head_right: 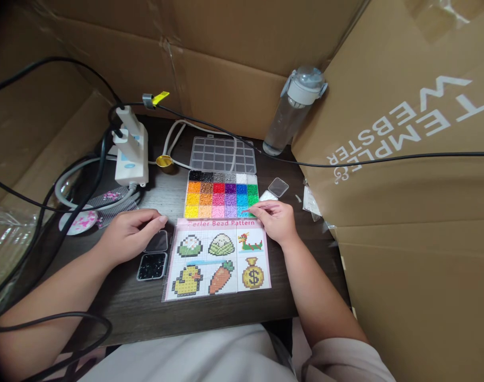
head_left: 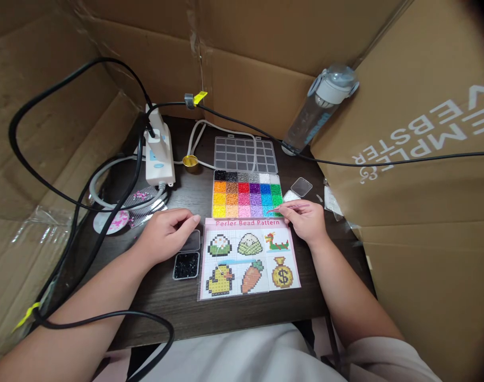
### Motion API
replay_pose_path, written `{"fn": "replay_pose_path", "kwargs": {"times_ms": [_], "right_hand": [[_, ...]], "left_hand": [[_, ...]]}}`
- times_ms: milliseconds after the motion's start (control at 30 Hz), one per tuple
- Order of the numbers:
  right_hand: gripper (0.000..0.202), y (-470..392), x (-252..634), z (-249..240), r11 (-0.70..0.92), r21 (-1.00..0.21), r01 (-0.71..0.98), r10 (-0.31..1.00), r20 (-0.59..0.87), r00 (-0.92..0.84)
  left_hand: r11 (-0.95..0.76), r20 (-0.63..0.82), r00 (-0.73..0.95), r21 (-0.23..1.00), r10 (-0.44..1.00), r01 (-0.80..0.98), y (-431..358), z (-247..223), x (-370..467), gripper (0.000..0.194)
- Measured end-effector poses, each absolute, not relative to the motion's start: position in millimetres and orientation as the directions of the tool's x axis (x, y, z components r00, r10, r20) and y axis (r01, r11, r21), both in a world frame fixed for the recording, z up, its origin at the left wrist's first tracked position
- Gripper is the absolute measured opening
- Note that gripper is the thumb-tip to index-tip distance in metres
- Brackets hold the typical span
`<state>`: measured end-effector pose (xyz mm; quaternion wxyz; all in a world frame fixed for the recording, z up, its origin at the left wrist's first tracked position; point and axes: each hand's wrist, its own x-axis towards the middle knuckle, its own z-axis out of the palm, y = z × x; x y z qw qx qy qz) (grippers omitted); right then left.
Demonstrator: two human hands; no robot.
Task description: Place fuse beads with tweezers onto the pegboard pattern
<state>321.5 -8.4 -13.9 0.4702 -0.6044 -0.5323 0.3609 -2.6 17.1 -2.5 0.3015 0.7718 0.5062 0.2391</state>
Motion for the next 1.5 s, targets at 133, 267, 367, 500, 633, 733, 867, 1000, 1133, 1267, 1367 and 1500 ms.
{"fn": "replay_pose_path", "kwargs": {"times_ms": [133,267,367,500,633,733,867,1000,1133,1267,1367,1500], "right_hand": [[0.012,-9,322,-14,0.015,-0.954,0.298,0.982,0.070,0.175],[0.012,-9,323,-14,0.028,-0.956,0.293,0.980,0.083,0.178],[0.014,-10,324,-13,0.051,-0.958,0.284,0.976,0.107,0.187],[0.013,-18,314,-9,0.088,-0.973,0.213,0.984,0.118,0.132],[0.011,-29,290,-3,0.031,-0.990,0.136,0.997,0.021,-0.073],[0.006,-34,275,-2,0.031,-0.994,0.106,0.971,0.005,-0.239],[0.009,-34,269,-7,0.063,-0.992,0.112,0.941,0.021,-0.338],[0.013,-33,271,-12,0.070,-0.990,0.126,0.917,0.014,-0.400],[0.010,-33,271,-14,0.073,-0.990,0.124,0.908,0.014,-0.418],[0.010,-33,270,-14,0.072,-0.988,0.138,0.903,0.006,-0.429],[0.012,-33,270,-14,0.067,-0.987,0.149,0.902,-0.004,-0.432],[0.011,-33,269,-14,0.054,-0.987,0.150,0.899,-0.017,-0.438]], "left_hand": [[-0.308,0.068,0.373,0.708,0.926,0.636,17,-2,-3,0.041],[-0.307,0.066,0.373,0.707,0.926,0.637,17,0,-2,0.042],[-0.317,0.072,0.381,0.707,0.922,0.633,17,0,-1,0.043],[-0.315,0.071,0.378,0.704,0.923,0.636,16,-2,-2,0.041],[-0.305,0.066,0.365,0.696,0.929,0.650,15,-4,-3,0.041],[-0.299,0.057,0.364,0.692,0.930,0.657,16,-4,-2,0.042],[-0.295,0.053,0.360,0.689,0.932,0.663,16,-4,-1,0.041],[-0.300,0.054,0.368,0.694,0.928,0.655,16,-4,-1,0.041],[-0.305,0.059,0.371,0.692,0.927,0.654,16,-5,-2,0.041],[-0.301,0.058,0.365,0.690,0.929,0.658,16,-4,-1,0.041],[-0.296,0.050,0.364,0.691,0.930,0.659,16,-4,-1,0.041],[-0.301,0.053,0.370,0.692,0.928,0.656,16,-4,0,0.041]]}}
